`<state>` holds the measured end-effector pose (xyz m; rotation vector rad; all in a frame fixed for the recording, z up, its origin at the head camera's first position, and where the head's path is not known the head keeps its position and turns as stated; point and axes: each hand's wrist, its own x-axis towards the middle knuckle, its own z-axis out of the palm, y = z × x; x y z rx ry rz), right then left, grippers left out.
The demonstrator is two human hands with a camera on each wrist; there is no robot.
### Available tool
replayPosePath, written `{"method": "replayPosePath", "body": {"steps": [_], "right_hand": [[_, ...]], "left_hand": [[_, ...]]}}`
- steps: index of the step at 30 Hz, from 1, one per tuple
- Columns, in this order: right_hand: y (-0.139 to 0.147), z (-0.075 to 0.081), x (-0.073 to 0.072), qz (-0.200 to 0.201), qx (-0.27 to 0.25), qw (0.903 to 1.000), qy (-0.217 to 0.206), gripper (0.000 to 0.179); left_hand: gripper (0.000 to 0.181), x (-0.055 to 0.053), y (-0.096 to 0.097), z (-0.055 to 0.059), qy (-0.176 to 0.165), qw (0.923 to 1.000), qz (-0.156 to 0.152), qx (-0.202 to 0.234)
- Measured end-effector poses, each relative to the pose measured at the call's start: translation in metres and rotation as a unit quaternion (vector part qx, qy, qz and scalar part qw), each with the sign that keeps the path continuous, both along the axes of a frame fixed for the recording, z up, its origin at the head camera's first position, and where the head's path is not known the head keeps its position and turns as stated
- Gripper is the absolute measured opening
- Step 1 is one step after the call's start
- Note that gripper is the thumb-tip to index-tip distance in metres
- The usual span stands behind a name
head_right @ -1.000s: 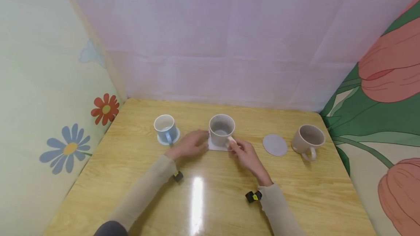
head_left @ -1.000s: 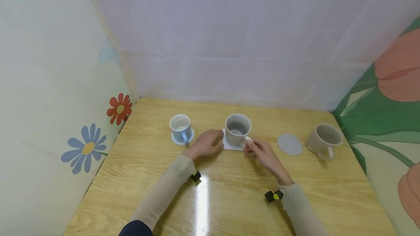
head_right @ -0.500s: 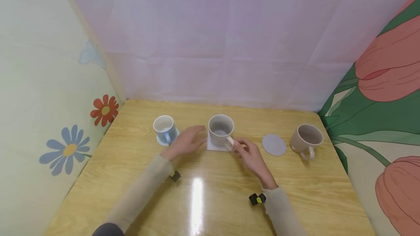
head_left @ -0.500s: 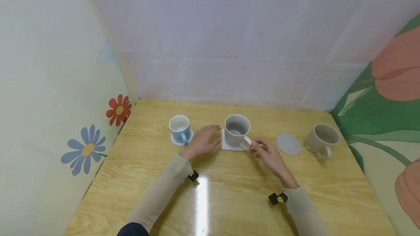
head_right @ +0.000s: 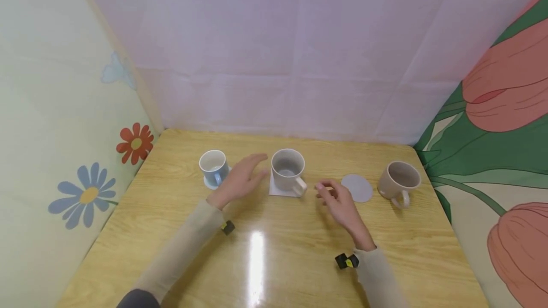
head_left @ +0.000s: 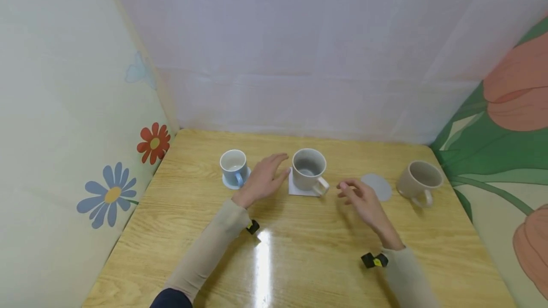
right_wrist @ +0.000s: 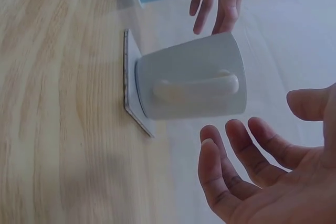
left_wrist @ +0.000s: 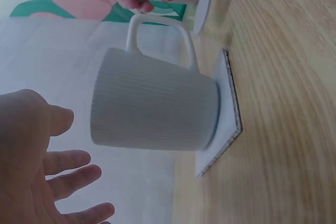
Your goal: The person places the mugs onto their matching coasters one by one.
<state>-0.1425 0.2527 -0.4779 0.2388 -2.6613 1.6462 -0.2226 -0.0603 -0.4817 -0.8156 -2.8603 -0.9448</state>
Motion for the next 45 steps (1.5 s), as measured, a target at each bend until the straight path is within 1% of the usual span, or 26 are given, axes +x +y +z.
{"method": "replayPosePath", "body": {"steps": [5,10,15,19,24,27,30,34,38,41,45], "right_hand": [[0.01,0.003,0.003,-0.007,0.016,0.9998,0.01,0.037],[0.02,0.008,0.004,-0.015,0.03,0.9991,0.026,0.035],[0.029,0.013,0.01,-0.021,0.03,0.9984,0.042,0.031],[0.036,0.015,0.016,-0.026,0.029,0.9978,0.054,0.028],[0.042,0.019,0.019,-0.047,0.04,0.9965,0.057,0.029],[0.045,0.02,0.02,-0.052,0.042,0.9955,0.067,0.03],[0.048,0.021,0.021,-0.058,0.038,0.9947,0.076,0.028],[0.052,0.023,0.022,-0.071,0.031,0.994,0.078,0.028],[0.058,0.023,0.023,-0.082,0.029,0.9926,0.084,0.026],[0.063,0.022,0.023,-0.086,0.029,0.991,0.098,0.025],[0.07,0.024,0.025,-0.095,0.037,0.9896,0.102,0.028]], "left_hand": [[0.057,0.002,0.006,0.012,0.022,0.9997,-0.008,0.009],[0.057,0.004,0.014,0.024,0.035,0.9989,-0.02,0.025],[0.057,0.007,0.023,0.034,0.049,0.9975,-0.039,0.032],[0.057,0.009,0.03,0.041,0.059,0.9966,-0.053,0.023],[0.056,0.01,0.041,0.048,0.063,0.9958,-0.063,0.019],[0.055,0.01,0.047,0.05,0.068,0.9952,-0.067,0.021],[0.055,0.009,0.053,0.049,0.077,0.9946,-0.068,0.019],[0.055,0.007,0.06,0.047,0.085,0.9941,-0.066,0.011],[0.054,0.008,0.066,0.05,0.083,0.9942,-0.069,0.01],[0.054,0.008,0.071,0.052,0.082,0.9941,-0.071,0.008],[0.054,0.009,0.078,0.052,0.079,0.9942,-0.073,0.002]]}}
